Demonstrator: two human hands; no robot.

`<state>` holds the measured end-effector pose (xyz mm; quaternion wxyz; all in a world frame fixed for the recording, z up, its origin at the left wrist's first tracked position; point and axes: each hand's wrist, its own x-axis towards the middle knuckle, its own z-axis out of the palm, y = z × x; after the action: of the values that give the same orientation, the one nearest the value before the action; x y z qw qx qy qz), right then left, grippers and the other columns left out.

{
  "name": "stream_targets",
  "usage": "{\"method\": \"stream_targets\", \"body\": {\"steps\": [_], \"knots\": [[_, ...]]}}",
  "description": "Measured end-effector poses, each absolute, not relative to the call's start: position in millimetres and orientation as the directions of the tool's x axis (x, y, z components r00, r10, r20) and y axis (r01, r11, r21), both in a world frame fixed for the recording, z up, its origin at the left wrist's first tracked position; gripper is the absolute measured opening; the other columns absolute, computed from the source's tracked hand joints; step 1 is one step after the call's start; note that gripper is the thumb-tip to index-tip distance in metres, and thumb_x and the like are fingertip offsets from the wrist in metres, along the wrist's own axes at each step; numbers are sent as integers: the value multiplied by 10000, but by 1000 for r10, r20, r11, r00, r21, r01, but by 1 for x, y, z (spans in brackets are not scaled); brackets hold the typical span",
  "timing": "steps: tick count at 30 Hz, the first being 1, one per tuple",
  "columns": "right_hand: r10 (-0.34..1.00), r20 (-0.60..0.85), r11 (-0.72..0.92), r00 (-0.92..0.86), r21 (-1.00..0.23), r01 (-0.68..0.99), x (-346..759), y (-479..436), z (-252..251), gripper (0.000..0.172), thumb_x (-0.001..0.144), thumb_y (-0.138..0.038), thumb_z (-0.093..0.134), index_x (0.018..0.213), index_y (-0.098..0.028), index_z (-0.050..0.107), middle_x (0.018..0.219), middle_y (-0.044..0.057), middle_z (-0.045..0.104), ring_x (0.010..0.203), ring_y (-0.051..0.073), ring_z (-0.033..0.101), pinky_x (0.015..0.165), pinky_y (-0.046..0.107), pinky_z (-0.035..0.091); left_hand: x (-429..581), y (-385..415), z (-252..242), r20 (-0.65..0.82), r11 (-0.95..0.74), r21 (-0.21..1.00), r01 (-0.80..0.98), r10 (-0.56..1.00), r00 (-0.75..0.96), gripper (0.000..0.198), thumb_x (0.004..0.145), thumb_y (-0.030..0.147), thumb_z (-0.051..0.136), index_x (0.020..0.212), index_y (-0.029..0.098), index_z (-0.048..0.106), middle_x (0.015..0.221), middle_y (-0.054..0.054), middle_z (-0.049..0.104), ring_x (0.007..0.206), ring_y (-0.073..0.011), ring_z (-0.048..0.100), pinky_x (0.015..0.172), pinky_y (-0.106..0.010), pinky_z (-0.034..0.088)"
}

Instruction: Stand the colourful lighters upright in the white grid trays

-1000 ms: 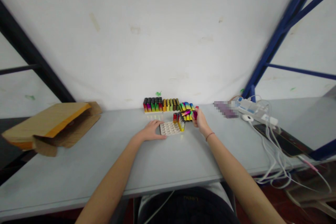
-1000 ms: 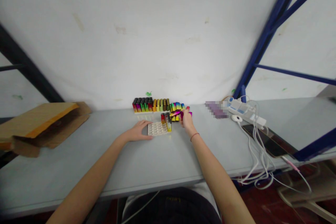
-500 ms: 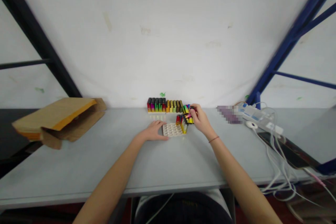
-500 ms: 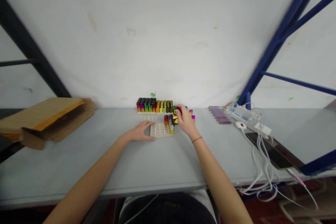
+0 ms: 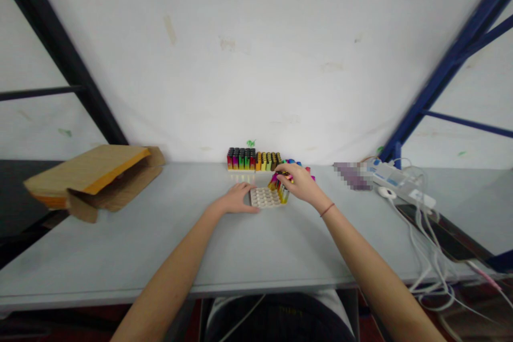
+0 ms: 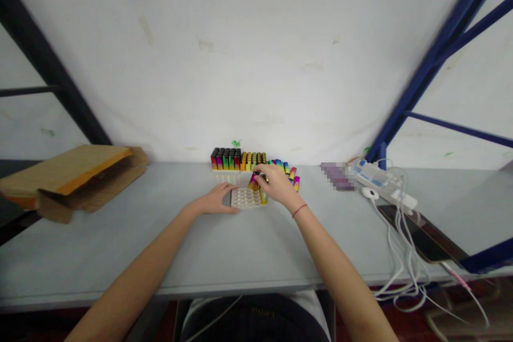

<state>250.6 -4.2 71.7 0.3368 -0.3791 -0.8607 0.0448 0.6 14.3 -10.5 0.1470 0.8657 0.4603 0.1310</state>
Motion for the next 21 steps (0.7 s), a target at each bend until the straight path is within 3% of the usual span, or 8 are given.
{"method": "stream_targets", "body": {"steps": [6, 16, 21], "knots": [[672, 510, 711, -537, -244, 659, 246, 3, 52, 183, 852, -110, 517, 954, -159, 661, 944, 96, 671, 932, 215, 574, 876, 359, 423, 0, 14, -11, 112, -536, 398, 745, 834, 540, 776, 629, 606, 709, 1254, 202, 491, 1231, -108, 520, 1177, -306, 464, 1032, -403, 334], [666, 506, 711, -547, -211, 671, 245, 6, 45, 187, 849, -137, 539, 950, -150, 695, 918, 86, 672, 906, 209, 571, 861, 352, 437, -1, 14, -11, 104, -539, 388, 748, 832, 545, 775, 637, 608, 704, 1255, 193, 489, 1220, -110, 519, 1169, -303, 468, 1030, -395, 337], [674, 534, 657, -510, -118, 745, 246, 1, 45, 213, 863, -200, 541, 972, -169, 721, 1044, 117, 641, 1003, 248, 528, 902, 405, 415, 0, 12, -7, 89, -528, 392, 753, 837, 540, 772, 643, 586, 711, 1261, 180, 488, 1224, -117, 513, 1178, -299, 461, 1039, -389, 328]]}}
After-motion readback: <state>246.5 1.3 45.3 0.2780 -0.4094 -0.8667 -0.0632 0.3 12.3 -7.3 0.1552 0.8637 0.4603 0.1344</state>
